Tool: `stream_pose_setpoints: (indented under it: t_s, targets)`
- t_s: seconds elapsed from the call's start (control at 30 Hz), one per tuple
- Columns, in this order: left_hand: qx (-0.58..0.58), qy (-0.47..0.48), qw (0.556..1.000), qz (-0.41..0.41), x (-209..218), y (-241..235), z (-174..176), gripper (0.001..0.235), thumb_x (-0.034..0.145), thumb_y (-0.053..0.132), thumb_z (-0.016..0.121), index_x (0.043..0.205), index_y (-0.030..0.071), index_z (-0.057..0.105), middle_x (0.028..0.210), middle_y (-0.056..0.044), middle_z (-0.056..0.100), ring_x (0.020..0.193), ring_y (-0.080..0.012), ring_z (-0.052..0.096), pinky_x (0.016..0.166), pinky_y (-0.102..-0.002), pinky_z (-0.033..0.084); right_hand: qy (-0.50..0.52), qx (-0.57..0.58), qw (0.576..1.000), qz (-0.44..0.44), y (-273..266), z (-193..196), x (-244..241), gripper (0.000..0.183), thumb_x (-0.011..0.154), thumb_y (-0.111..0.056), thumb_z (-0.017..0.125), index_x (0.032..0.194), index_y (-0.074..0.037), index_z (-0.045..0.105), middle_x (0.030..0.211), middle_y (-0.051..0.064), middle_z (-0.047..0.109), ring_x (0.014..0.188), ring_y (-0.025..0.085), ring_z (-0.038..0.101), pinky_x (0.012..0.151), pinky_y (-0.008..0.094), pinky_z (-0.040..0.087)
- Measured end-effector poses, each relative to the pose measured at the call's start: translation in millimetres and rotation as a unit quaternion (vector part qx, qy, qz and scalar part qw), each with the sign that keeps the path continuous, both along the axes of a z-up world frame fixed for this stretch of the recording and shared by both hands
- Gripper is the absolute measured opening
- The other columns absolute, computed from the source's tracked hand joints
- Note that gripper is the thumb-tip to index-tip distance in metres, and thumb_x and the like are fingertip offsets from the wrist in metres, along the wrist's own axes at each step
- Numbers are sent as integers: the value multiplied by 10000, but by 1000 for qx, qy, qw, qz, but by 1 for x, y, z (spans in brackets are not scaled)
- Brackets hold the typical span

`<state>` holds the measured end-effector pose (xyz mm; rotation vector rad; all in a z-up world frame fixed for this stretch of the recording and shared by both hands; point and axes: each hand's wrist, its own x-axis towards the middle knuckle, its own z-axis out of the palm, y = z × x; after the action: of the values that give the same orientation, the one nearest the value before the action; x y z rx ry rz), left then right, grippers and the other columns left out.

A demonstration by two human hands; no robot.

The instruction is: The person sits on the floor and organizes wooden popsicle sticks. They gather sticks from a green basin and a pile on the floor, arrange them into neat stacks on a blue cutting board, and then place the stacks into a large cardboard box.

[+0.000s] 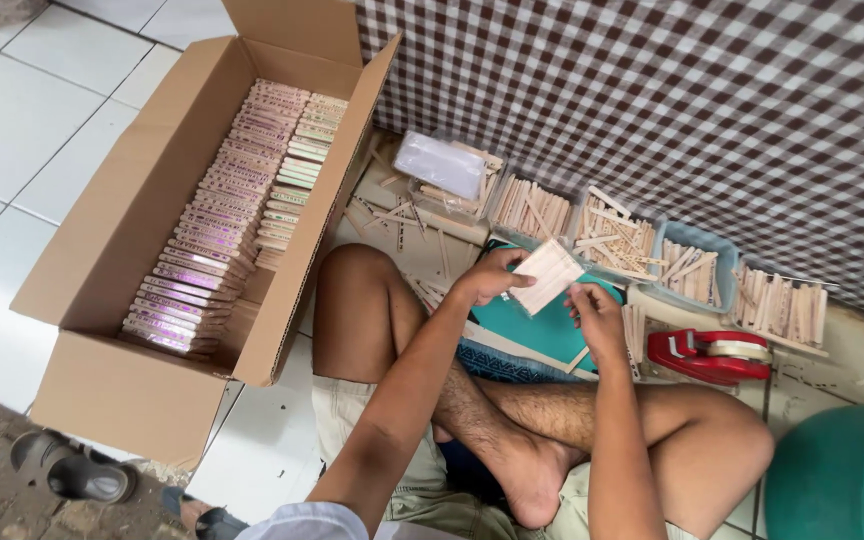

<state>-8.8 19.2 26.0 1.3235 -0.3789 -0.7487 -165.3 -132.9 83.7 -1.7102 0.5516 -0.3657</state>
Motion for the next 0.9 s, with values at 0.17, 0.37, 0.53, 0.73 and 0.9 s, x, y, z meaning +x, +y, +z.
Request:
stream_pose_setpoints:
  t_s: [0.17,0.37,0.53,0.73,0.9]
  targets:
    - [81,-14,996,-23,-5,0,5,414,775,240,895,1125,111,715,1099,-156,707,1042,-303,672,865,-413,546,-8,5,1000,-12,-5,-29,18,210,1072,-204,673,967,-27,634,809,143,655,613,194,610,522,286,517]
    - [65,-104,992,-10,-7,-10,-10,482,833,284,872,1257,149,688,1180,-125,696,1128,-274,650,978,-399,513,-21,-48,998,19,-17,-57,29,174,1003,-196,778,984,-60,671,722,148,666,580,193,641,555,307,543]
    - [21,-153,987,51,-7,-22,-24,318,816,256,890,1111,237,771,1024,8,748,986,-100,653,910,-282,511,-46,-55,997,15,-22,-64,34,182,963,-133,814,1099,-60,717,889,150,730,665,188,685,642,321,585]
    - [2,-180,983,49,-17,-20,-11,144,840,86,840,957,127,767,905,-64,783,867,-147,704,857,-292,532,-64,82,994,-22,-19,-58,39,359,1135,-302,598,998,-4,746,906,199,716,717,238,711,659,344,636]
    - [-12,-197,980,35,-23,-25,-5,90,881,87,798,936,125,737,856,-97,762,856,-226,724,834,-347,539,-32,132,990,-42,-21,-60,42,335,1068,-298,713,829,-64,715,906,170,734,637,193,680,564,314,624]
